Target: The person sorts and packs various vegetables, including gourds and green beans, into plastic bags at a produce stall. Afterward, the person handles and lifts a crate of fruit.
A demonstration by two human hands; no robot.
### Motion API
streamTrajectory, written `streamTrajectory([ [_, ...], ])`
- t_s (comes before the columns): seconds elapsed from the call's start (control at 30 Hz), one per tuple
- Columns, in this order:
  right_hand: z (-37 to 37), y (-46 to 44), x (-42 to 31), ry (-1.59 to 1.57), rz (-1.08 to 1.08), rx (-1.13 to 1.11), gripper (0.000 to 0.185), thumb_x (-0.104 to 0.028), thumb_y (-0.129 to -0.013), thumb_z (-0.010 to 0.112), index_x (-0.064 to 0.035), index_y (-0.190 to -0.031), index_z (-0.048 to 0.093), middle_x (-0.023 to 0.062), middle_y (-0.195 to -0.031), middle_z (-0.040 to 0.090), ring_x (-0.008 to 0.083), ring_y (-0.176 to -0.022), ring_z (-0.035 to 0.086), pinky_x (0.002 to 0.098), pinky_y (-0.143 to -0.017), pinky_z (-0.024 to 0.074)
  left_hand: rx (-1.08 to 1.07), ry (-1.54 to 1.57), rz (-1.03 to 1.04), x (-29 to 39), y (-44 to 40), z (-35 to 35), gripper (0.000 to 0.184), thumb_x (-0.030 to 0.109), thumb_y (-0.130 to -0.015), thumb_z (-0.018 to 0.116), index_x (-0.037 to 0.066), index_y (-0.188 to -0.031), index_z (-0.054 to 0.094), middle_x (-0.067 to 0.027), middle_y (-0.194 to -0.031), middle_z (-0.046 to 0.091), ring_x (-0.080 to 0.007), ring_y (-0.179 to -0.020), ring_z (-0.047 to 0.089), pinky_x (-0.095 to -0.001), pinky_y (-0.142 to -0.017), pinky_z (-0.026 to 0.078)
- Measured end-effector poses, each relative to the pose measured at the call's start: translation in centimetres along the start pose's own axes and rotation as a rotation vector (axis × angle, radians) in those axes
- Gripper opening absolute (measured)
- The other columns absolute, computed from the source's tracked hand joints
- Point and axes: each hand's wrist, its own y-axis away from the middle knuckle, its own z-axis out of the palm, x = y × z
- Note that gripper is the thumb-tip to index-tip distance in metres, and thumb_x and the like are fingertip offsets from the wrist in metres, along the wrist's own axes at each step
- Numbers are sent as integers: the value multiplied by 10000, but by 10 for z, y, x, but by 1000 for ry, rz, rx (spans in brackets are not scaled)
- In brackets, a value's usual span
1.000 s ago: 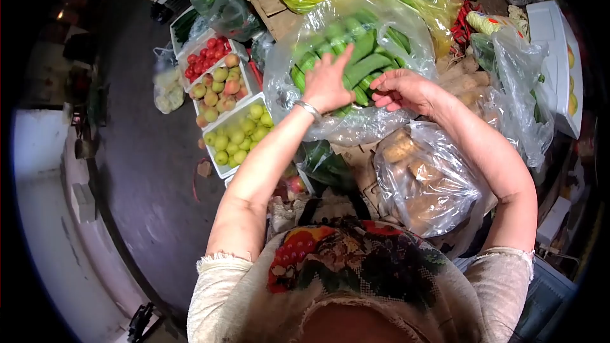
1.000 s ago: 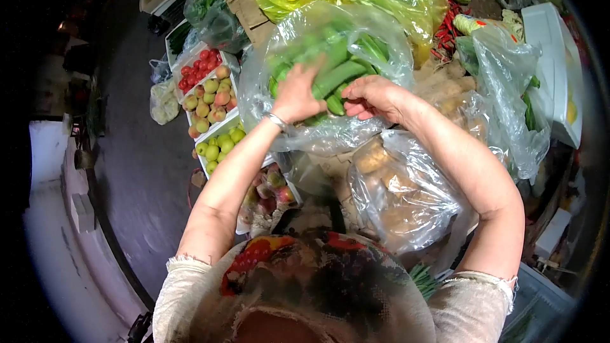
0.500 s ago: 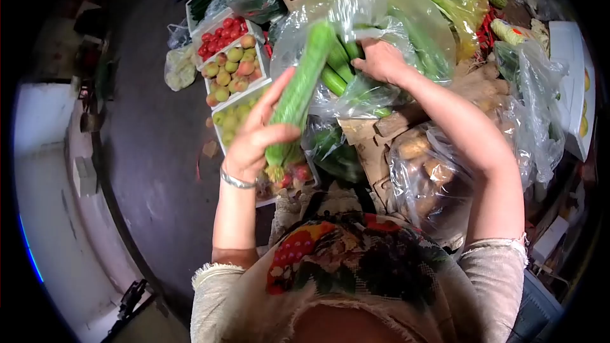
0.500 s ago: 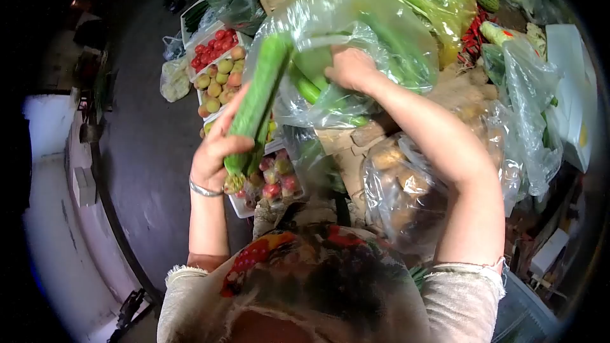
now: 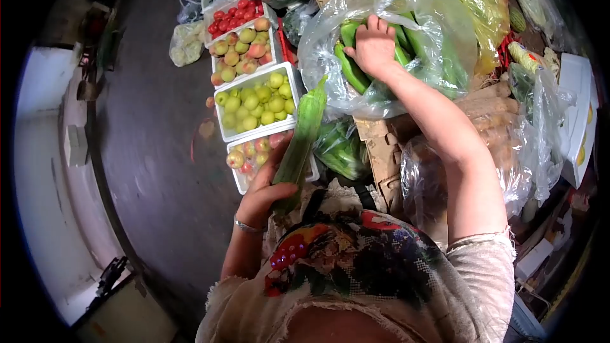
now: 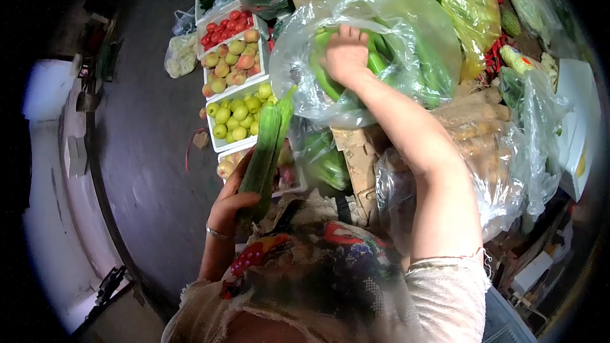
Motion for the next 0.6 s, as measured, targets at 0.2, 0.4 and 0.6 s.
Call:
streamTrajectory([
  [0.2,-21,-2,4,-131,79,-101,551,-441,-797,630,-26,-1158,586,204,-1175,589,345,-1110,539,462,-989,365,107,51,-6,-9,14,-6,915,91,-691,616,-1,-1510,217,-130,-1479,365,-237,-1346,375,-324,-1105,278],
  [0.4,-21,-10,26,-472,113,-290,533,-417,-885,535,-35,-1255,497,243,-1178,609,400,-1081,592,448,-945,461,165,61,-42,-19,9,-17,852,84,-715,586,25,-1501,263,-111,-1373,455,-220,-1214,474,-311,-1020,373],
  [0.6,-17,10,10,-277,94,-420,640,-364,-899,605,-30,-1393,371,269,-1129,605,395,-1044,606,457,-898,488,228,7,37,-30,-5,-11,814,91,-700,600,-11,-1457,319,-176,-1296,537,-249,-1123,572,-322,-920,495],
])
